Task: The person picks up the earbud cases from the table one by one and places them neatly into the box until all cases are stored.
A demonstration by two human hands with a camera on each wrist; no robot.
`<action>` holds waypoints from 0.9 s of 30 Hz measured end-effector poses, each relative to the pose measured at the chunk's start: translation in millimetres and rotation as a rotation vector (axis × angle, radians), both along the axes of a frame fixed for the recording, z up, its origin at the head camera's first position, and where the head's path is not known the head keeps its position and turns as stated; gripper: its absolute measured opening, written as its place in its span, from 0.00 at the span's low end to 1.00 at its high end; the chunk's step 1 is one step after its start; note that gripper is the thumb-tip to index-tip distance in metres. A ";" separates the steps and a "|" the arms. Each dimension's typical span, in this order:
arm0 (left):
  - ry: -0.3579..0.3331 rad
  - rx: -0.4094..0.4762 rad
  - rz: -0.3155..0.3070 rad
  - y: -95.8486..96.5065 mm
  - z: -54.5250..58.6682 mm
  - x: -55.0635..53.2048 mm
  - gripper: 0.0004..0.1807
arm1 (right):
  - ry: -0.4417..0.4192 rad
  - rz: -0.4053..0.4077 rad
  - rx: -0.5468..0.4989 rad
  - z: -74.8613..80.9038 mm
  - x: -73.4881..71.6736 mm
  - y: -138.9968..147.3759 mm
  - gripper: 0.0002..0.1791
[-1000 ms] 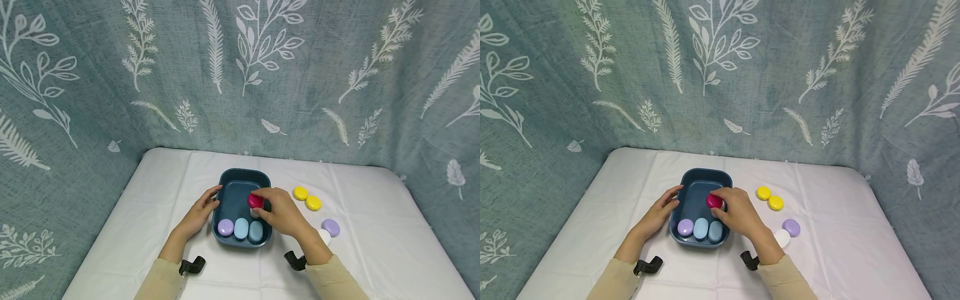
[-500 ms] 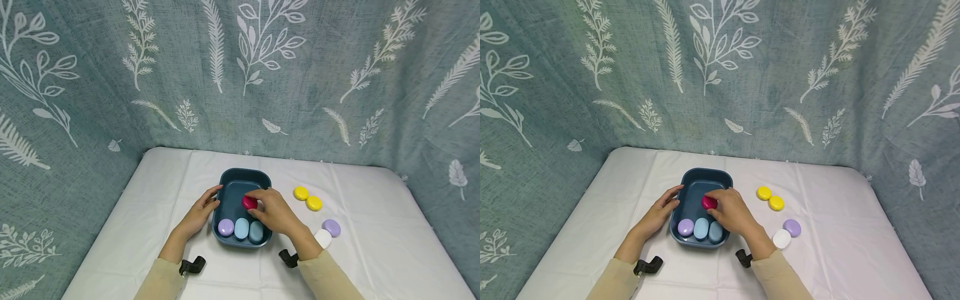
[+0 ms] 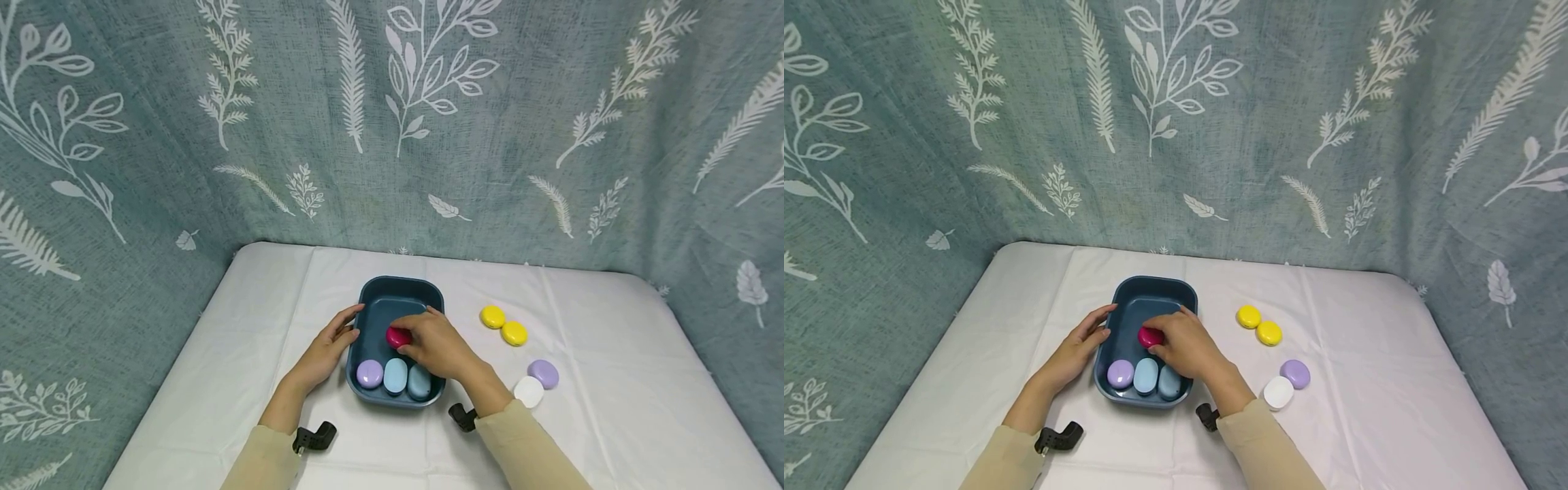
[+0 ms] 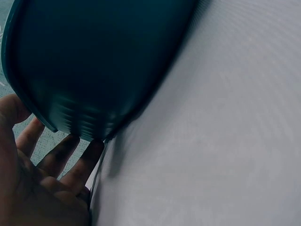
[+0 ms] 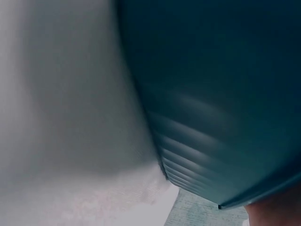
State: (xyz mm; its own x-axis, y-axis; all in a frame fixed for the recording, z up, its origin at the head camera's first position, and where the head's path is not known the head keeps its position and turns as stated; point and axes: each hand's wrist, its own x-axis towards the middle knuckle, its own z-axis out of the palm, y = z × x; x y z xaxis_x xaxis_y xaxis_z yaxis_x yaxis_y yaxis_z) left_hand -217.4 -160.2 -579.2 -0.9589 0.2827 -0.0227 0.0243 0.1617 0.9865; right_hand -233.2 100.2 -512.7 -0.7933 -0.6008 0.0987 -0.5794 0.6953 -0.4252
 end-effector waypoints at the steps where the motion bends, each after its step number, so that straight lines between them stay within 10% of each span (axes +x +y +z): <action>1: -0.001 0.001 -0.001 0.0 -0.3 0.1 0.28 | 0.000 0.000 0.001 -1.4 -0.6 -0.4 0.22; 27: 0.009 0.004 -0.004 0.2 -1.3 -1.3 0.27 | 0.030 -0.054 0.130 -12.5 -3.7 -12.3 0.22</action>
